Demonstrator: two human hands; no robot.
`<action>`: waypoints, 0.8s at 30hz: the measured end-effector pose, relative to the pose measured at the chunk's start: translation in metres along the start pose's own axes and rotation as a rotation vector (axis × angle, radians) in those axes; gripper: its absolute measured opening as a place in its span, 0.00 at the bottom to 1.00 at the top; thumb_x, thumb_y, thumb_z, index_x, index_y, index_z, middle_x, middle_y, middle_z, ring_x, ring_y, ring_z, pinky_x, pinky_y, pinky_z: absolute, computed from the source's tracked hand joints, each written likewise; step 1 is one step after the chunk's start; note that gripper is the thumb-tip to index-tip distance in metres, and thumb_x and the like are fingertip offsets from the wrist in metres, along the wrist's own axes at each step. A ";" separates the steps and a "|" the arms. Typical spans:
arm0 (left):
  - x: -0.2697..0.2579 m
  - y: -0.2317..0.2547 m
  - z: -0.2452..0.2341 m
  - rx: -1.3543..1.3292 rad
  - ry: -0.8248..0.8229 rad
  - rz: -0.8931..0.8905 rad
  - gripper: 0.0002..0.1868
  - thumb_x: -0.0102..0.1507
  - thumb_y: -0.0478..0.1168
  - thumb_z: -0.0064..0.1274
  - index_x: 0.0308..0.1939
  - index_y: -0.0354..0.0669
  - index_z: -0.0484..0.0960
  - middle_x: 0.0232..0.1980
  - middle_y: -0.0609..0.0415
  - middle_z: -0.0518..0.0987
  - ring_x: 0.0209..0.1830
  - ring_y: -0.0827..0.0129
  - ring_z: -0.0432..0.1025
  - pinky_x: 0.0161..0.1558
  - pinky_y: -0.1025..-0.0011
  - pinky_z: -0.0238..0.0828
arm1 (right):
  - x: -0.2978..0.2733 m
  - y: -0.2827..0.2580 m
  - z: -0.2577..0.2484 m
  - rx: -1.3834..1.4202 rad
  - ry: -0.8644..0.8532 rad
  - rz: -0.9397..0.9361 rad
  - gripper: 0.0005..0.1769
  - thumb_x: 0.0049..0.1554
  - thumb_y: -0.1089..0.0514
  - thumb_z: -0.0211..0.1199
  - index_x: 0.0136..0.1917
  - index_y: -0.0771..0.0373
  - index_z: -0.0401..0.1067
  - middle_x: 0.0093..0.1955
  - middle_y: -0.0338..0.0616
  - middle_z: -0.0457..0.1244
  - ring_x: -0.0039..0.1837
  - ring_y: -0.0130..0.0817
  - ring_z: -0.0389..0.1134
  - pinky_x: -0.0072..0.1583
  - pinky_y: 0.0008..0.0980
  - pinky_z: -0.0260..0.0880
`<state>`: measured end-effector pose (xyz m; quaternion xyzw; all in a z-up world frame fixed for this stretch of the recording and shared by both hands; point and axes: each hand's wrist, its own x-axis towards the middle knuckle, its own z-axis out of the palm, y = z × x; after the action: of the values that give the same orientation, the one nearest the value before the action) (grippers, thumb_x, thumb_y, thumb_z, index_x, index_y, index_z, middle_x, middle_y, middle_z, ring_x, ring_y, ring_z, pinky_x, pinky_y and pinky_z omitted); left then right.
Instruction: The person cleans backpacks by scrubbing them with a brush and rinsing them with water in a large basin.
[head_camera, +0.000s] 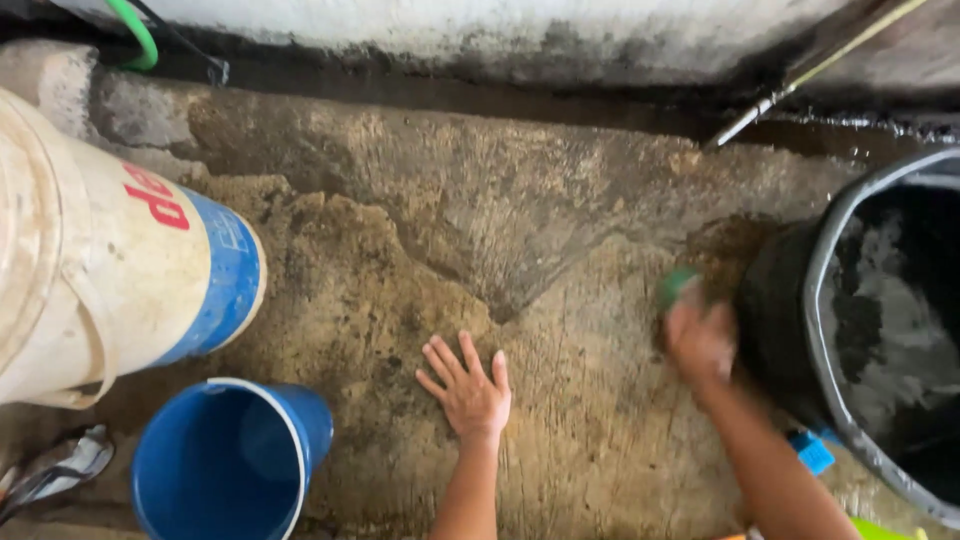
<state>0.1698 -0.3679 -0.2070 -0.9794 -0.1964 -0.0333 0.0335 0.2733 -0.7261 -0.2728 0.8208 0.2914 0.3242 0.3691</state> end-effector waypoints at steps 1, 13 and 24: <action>0.004 0.002 -0.009 -0.091 0.038 -0.015 0.39 0.71 0.68 0.29 0.78 0.49 0.56 0.81 0.32 0.49 0.83 0.40 0.39 0.75 0.33 0.29 | 0.024 0.000 -0.002 0.275 -0.349 0.350 0.19 0.68 0.50 0.51 0.66 0.60 0.71 0.61 0.48 0.57 0.50 0.53 0.60 0.46 0.50 0.64; -0.014 -0.108 -0.088 -0.172 -0.581 0.751 0.35 0.73 0.49 0.36 0.80 0.37 0.46 0.83 0.34 0.39 0.80 0.31 0.33 0.72 0.35 0.40 | 0.073 0.032 -0.157 1.497 -1.365 0.873 0.16 0.62 0.48 0.52 0.52 0.59 0.76 0.41 0.48 0.70 0.42 0.44 0.73 0.45 0.40 0.73; -0.007 -0.290 -0.278 -0.567 0.240 0.733 0.08 0.68 0.36 0.44 0.43 0.45 0.80 0.37 0.54 0.76 0.35 0.55 0.70 0.40 0.56 0.61 | 0.192 -0.164 -0.311 1.205 -0.124 -0.166 0.37 0.62 0.36 0.54 0.80 0.51 0.56 0.51 0.58 0.58 0.48 0.57 0.61 0.49 0.53 0.65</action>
<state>0.0368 -0.1250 0.0843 -0.9439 0.1841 -0.1843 -0.2029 0.1212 -0.3672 -0.1811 0.8771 0.4645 0.0243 -0.1200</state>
